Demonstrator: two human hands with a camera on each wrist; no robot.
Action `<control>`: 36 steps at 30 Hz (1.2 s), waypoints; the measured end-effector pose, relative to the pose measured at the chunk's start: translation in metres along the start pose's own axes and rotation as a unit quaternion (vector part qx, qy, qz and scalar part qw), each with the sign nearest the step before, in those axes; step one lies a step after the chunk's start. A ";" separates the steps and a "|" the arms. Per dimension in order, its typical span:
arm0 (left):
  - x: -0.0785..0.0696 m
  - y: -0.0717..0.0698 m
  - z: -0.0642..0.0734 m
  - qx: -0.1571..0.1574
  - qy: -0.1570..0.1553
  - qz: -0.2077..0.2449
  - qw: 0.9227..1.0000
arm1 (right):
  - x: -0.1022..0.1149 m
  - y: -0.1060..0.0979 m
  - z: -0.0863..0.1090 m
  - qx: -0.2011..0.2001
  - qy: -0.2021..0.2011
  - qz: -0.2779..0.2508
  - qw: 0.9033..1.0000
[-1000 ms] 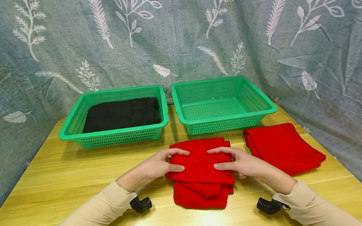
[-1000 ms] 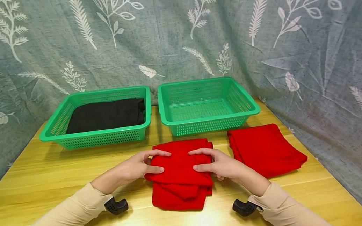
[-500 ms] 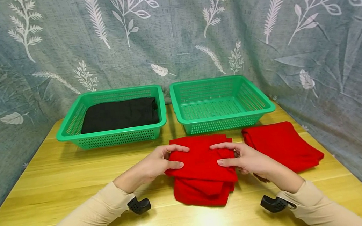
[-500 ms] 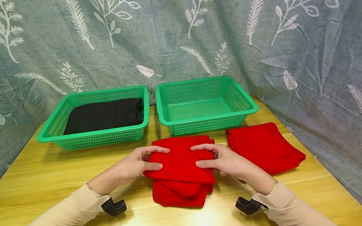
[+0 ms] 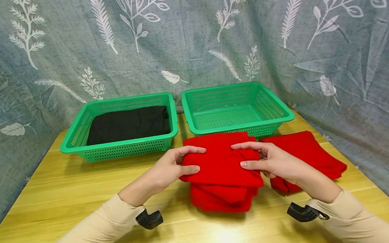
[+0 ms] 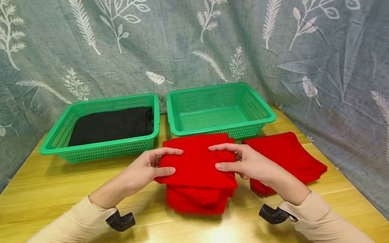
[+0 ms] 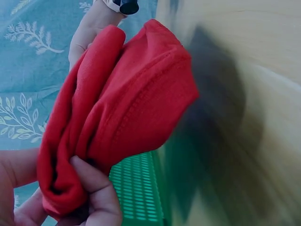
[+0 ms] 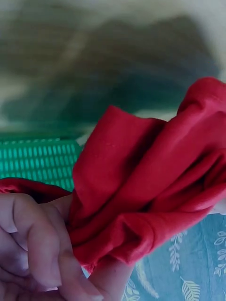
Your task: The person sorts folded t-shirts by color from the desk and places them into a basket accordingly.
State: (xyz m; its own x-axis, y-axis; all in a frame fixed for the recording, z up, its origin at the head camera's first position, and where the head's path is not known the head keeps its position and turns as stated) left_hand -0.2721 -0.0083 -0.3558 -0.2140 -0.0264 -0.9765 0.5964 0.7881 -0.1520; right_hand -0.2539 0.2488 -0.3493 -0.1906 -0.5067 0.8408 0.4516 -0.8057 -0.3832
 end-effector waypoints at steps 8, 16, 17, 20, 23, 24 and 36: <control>-0.018 -0.001 -0.011 0.000 0.000 -0.010 1.000 | 0.018 -0.016 0.008 -0.006 -0.027 0.004 1.000; -0.038 -0.003 -0.030 -0.008 0.009 -0.014 1.000 | 0.038 -0.038 0.010 -0.012 -0.065 0.019 0.998; -0.040 -0.004 -0.033 -0.011 0.010 -0.011 1.000 | 0.041 -0.042 0.009 -0.012 -0.069 0.019 0.997; -0.046 -0.005 -0.044 -0.019 0.013 -0.001 1.000 | 0.048 -0.052 0.005 -0.015 -0.074 0.020 0.997; -0.049 -0.008 -0.055 -0.026 0.014 0.000 1.000 | 0.055 -0.064 0.000 -0.020 -0.071 0.021 0.997; -0.049 -0.009 -0.059 -0.028 0.012 -0.004 1.000 | 0.057 -0.068 -0.002 -0.019 -0.070 0.021 0.997; -0.048 -0.021 -0.109 -0.053 -0.002 0.025 0.998 | 0.067 -0.113 -0.032 -0.072 -0.002 0.032 0.997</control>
State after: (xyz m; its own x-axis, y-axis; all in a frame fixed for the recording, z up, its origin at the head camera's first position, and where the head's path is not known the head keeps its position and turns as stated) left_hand -0.3587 0.0432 -0.2892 -0.1836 0.0125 -0.9829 0.5211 0.8491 -0.0865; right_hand -0.3461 0.2962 -0.2619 -0.1610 -0.5577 0.8143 0.3332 -0.8073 -0.4871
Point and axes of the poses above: each hand's wrist, its own z-axis away from the middle knuckle, its own y-axis out of the palm, x = y × z, the point moved 8 cm from there along -z, towards the middle knuckle, and after that the axes turned 13 degrees about y, right-handed, at the moved point
